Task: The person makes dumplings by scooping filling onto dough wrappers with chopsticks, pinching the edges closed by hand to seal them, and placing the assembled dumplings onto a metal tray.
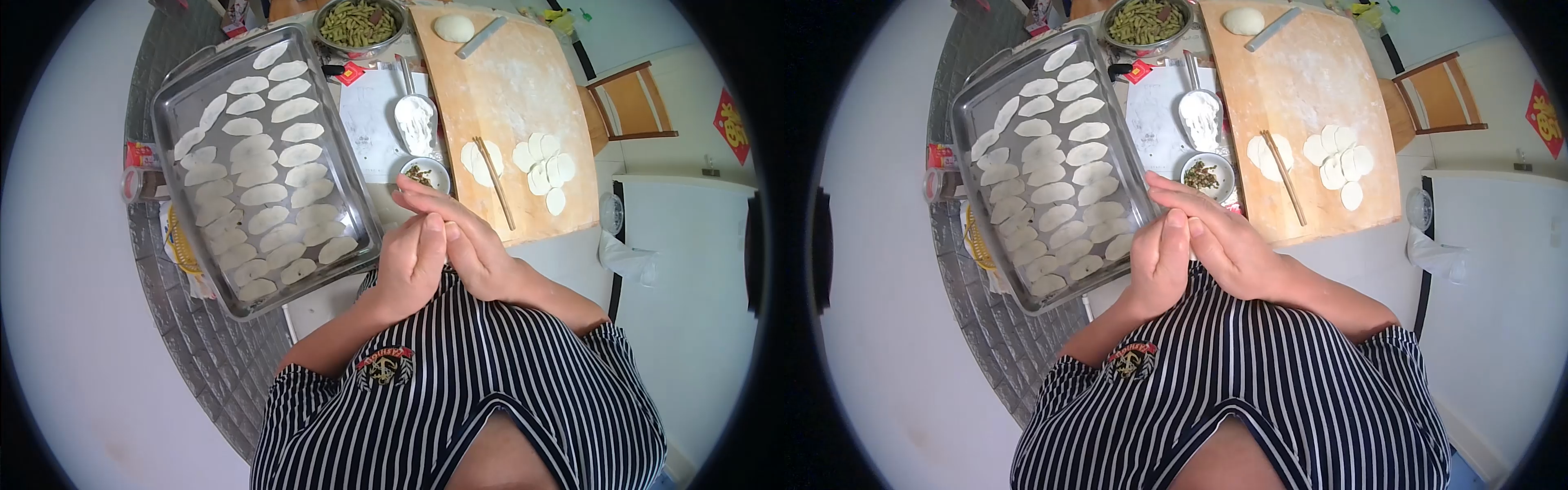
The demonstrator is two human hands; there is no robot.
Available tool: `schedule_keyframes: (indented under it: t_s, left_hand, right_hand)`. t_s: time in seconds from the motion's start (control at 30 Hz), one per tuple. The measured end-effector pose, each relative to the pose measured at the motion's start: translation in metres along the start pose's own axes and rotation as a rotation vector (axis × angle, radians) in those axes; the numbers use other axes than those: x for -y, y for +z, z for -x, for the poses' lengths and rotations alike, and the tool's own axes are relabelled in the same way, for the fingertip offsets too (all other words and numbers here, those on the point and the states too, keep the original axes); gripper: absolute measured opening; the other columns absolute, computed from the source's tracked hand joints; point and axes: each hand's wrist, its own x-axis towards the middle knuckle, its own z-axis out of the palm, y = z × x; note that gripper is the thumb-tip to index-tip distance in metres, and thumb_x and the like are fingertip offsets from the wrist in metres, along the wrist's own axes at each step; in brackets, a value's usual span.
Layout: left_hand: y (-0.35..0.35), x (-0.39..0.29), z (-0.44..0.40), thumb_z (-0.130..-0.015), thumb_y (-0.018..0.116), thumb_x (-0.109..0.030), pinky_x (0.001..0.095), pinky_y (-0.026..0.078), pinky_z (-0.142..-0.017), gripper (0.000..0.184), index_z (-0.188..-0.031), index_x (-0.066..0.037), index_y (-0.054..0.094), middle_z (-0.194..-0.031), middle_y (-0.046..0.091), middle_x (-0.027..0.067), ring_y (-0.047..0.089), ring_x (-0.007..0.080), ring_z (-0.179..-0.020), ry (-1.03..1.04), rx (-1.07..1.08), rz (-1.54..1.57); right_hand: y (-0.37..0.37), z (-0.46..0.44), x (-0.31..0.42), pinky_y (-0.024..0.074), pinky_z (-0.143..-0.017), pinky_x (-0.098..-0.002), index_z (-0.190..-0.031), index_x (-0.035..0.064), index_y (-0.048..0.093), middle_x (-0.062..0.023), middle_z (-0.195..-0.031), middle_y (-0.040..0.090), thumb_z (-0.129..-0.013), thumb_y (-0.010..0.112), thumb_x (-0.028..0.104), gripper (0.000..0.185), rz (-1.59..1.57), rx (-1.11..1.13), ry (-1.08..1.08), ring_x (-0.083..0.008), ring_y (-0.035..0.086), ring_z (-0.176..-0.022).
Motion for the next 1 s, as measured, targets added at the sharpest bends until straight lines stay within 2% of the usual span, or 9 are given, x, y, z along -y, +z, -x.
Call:
schedule_keyframes:
  t_s: [0.1, 0.2, 0.23, 0.43, 0.53, 0.57, 0.7, 0.83, 1.0]
  left_hand:
    - [0.001, 0.012, -0.006, -0.105, 0.036, -0.027, 0.0296, 0.041, -0.061, 0.040, -0.091, 0.004, 0.059, -0.073, 0.054, 0.0018, 0.050, 0.0098, -0.069, -0.252, -0.067, 0.045]
    - [-0.011, 0.047, -0.016, -0.105, 0.035, -0.030, 0.0270, 0.048, -0.074, 0.046, -0.102, 0.004, 0.064, -0.083, 0.066, 0.0081, 0.061, 0.0143, -0.079, -0.324, -0.113, 0.146]
    - [-0.014, 0.046, -0.022, -0.105, 0.034, -0.029, 0.0295, 0.048, -0.078, 0.046, -0.100, 0.004, 0.065, -0.090, 0.066, 0.0093, 0.061, 0.0162, -0.085, -0.258, -0.114, 0.180]
    - [-0.020, 0.051, -0.029, -0.105, 0.028, -0.032, 0.0331, 0.042, -0.101, 0.052, -0.120, 0.008, 0.058, -0.121, 0.061, 0.0217, 0.055, 0.0239, -0.117, -0.125, 0.014, 0.099]
    - [-0.019, 0.047, -0.026, -0.106, 0.029, -0.033, 0.0340, 0.042, -0.102, 0.052, -0.130, 0.008, 0.049, -0.126, 0.058, 0.0224, 0.053, 0.0259, -0.121, -0.233, 0.060, 0.336]
    - [-0.019, 0.050, -0.023, -0.104, 0.039, -0.027, 0.0341, 0.043, -0.101, 0.047, -0.137, 0.006, 0.042, -0.131, 0.055, 0.0228, 0.053, 0.0262, -0.121, -0.242, 0.048, 0.581]
    - [-0.016, 0.046, -0.018, -0.094, 0.062, -0.011, 0.0259, 0.049, -0.091, 0.047, -0.135, 0.004, 0.048, -0.128, 0.059, 0.0176, 0.061, 0.0177, -0.109, -0.308, -0.006, 0.500]
    - [-0.017, 0.054, -0.014, -0.094, 0.060, -0.011, 0.0256, 0.049, -0.091, 0.027, -0.118, 0.002, 0.065, -0.116, 0.068, 0.0101, 0.063, 0.0127, -0.101, -0.267, -0.072, 0.305]
    - [-0.021, 0.065, -0.013, -0.098, 0.056, -0.020, 0.0271, 0.049, -0.091, 0.033, -0.120, 0.003, 0.062, -0.116, 0.067, 0.0120, 0.063, 0.0148, -0.102, -0.339, -0.095, 0.382]
  right_hand:
    - [0.002, -0.002, -0.016, 0.0271, -0.115, -0.0371, -0.141, -0.0040, 0.038, -0.0199, -0.148, 0.039, -0.104, 0.032, 0.013, 0.041, -0.076, -0.031, 0.125, -0.0297, 0.037, -0.138]
    - [-0.004, -0.004, -0.026, 0.0344, -0.111, -0.0397, -0.148, -0.0018, 0.027, -0.0166, -0.152, 0.032, -0.103, 0.039, 0.037, 0.060, -0.107, -0.058, 0.242, -0.0296, 0.031, -0.141]
    - [0.003, 0.000, -0.036, 0.0368, -0.110, -0.0397, -0.148, -0.0012, 0.026, -0.0157, -0.150, 0.035, -0.100, 0.047, 0.041, 0.067, -0.451, -0.183, 0.353, -0.0272, 0.030, -0.141]
    - [0.005, -0.008, -0.033, 0.0567, -0.083, -0.0272, -0.127, -0.0022, 0.056, -0.0103, -0.105, 0.067, -0.094, 0.062, 0.009, 0.036, -0.663, -0.190, 0.580, -0.0138, 0.067, -0.090]
    - [0.000, -0.007, -0.039, 0.0574, -0.077, -0.0262, -0.119, -0.0024, 0.061, -0.0100, -0.097, 0.069, -0.094, 0.062, 0.010, 0.028, -0.584, -0.207, 0.613, -0.0136, 0.068, -0.085]
    - [-0.001, -0.008, -0.034, 0.0572, -0.074, -0.0256, -0.113, -0.0028, 0.063, -0.0096, -0.090, 0.070, -0.094, 0.061, 0.012, 0.024, -0.520, -0.235, 0.611, -0.0135, 0.068, -0.080]
    - [-0.008, -0.004, -0.037, 0.0569, -0.076, -0.0257, -0.112, -0.0026, 0.064, -0.0104, -0.092, 0.070, -0.095, 0.061, 0.015, 0.025, -0.435, -0.247, 0.575, -0.0135, 0.068, -0.082]
    - [-0.006, -0.004, -0.034, 0.0567, -0.077, -0.0261, -0.112, -0.0028, 0.063, -0.0105, -0.094, 0.070, -0.096, 0.060, 0.018, 0.027, -0.331, -0.192, 0.662, -0.0133, 0.068, -0.082]
    - [-0.007, -0.007, -0.034, 0.0570, -0.078, -0.0271, -0.114, -0.0031, 0.062, -0.0112, -0.095, 0.070, -0.097, 0.058, 0.020, 0.029, -0.316, -0.166, 0.703, -0.0144, 0.069, -0.084]
